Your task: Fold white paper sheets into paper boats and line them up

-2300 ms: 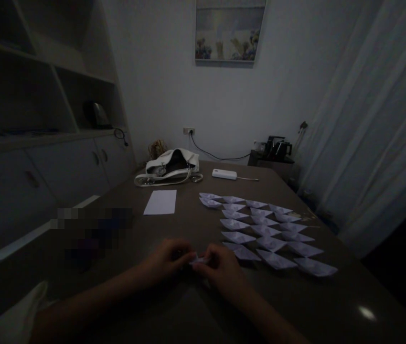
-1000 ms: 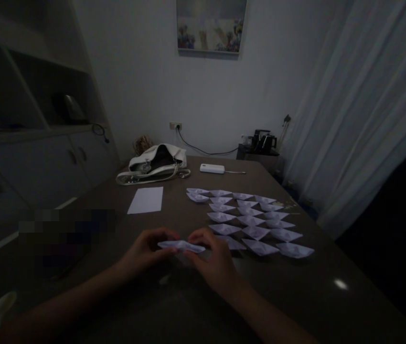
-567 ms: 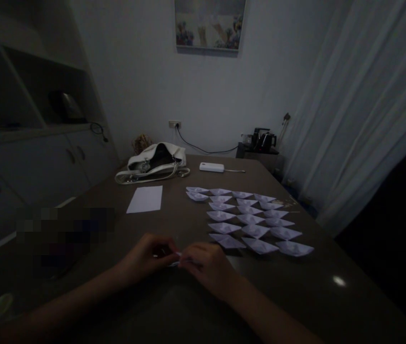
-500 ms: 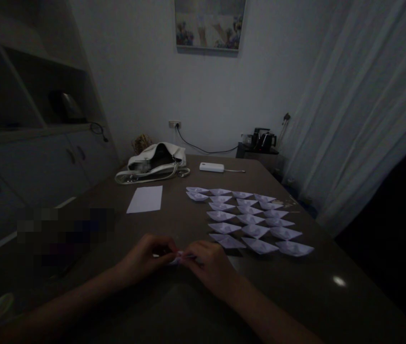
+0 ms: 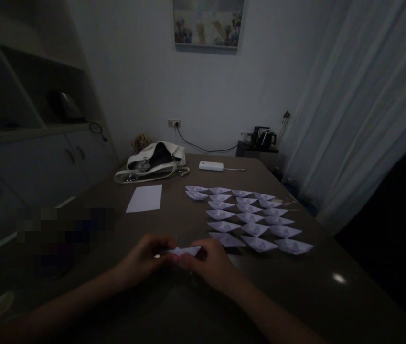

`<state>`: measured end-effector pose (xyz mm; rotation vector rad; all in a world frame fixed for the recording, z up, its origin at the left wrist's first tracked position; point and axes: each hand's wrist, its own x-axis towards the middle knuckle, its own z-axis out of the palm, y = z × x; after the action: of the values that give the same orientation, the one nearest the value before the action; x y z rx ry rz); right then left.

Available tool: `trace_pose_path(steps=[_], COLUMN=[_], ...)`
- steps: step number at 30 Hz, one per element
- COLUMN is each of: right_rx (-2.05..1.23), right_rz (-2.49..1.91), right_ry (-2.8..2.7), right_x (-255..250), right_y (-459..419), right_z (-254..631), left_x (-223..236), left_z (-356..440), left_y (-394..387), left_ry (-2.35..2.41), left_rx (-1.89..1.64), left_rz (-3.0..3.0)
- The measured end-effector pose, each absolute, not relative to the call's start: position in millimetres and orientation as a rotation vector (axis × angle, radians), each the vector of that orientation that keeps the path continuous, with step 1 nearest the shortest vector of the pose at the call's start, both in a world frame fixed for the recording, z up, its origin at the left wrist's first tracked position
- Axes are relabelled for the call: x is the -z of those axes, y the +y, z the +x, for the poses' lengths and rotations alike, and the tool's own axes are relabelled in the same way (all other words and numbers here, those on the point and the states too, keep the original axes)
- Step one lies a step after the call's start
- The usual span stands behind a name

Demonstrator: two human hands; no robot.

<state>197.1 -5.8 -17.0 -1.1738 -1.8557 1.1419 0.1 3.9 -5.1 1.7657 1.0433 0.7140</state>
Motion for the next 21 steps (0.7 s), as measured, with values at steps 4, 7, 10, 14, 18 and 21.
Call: trace_pose_path(steps=[4,7,10,14,18,21], right_rx=[-1.145,-1.139,-1.193,-1.25,-1.311,-1.342], right_rz=[-1.137,-1.147,-1.148,-1.119,-1.035,-1.05], right_ry=[-1.854,-1.838,-1.791,-1.759,-1.798,-1.752], right_x=[21.4,23.2,21.5,14.1,12.7,18.2], right_y=[-4.5,-3.1,-2.8,-4.8,-5.9,-2.7], right_z=[199.4,200.7,199.9,197.0,196.6,197.9], left_x=[8.1,9.7,8.7,2.0,-2.6,-0.5], left_z=[-0.5,-1.5,-1.7,-0.8,-2.8,-4.8], left_y=[8.3,11.4,10.6,5.0,2.6,5.2], left_ry=[1.006,0.963,0.955,1.021,1.053,1.049], left_rx=[-0.634,-0.523,-0.512,-0.548,-0.519,-0.475], left_rz=[1.675,1.626,1.617,1.629,1.669,1.646])
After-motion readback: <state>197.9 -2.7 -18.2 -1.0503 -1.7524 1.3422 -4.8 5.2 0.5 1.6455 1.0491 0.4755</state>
